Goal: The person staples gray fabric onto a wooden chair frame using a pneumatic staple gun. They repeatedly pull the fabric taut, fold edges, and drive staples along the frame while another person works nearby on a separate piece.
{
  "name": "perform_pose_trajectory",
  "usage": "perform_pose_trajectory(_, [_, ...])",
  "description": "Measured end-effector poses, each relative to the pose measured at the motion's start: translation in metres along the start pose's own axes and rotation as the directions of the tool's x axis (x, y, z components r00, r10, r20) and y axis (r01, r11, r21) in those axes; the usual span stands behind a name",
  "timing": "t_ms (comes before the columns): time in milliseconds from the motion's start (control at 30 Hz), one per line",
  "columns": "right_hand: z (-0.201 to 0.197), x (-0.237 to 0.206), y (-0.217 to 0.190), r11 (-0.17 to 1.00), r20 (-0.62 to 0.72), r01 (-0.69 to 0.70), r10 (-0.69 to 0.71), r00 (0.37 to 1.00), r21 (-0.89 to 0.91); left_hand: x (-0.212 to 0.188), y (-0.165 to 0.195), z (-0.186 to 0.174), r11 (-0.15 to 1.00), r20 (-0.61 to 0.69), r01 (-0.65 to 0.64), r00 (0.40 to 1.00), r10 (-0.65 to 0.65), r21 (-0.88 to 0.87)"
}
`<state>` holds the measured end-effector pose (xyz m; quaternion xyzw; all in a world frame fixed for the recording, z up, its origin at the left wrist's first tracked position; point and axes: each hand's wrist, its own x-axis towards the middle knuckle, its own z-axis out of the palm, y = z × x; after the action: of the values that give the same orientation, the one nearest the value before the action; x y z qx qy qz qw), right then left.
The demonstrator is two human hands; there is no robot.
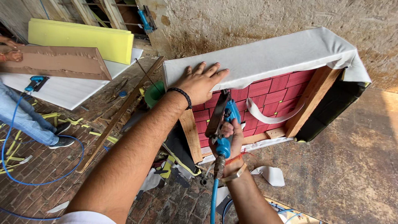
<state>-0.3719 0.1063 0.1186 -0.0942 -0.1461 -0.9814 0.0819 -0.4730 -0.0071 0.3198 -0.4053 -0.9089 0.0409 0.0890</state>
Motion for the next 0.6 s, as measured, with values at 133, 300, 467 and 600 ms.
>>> perform_pose_trajectory(133, [0.002, 0.006, 0.023, 0.968, 0.153, -0.162, 0.133, 0.979, 0.191, 0.002, 0.000, 0.005, 1.000, 0.012, -0.011, 1.000, 0.011, 0.002])
perform_pose_trajectory(300, [0.000, 0.003, 0.024, 0.974, 0.139, -0.207, 0.193, 0.971, 0.091, -0.008, -0.012, -0.009, 0.995, 0.137, -0.053, 0.988, 0.064, -0.086])
perform_pose_trajectory(467, [-0.007, -0.012, 0.019, 0.987, -0.017, -0.108, 0.111, 0.994, 0.120, -0.050, -0.043, -0.017, 0.978, 0.102, -0.023, 0.994, 0.045, -0.205])
perform_pose_trajectory(600, [-0.009, -0.025, 0.032, 0.980, 0.049, -0.187, 0.184, 0.982, 0.069, -0.060, -0.033, -0.001, 0.975, 0.063, 0.162, 0.986, -0.154, -0.151])
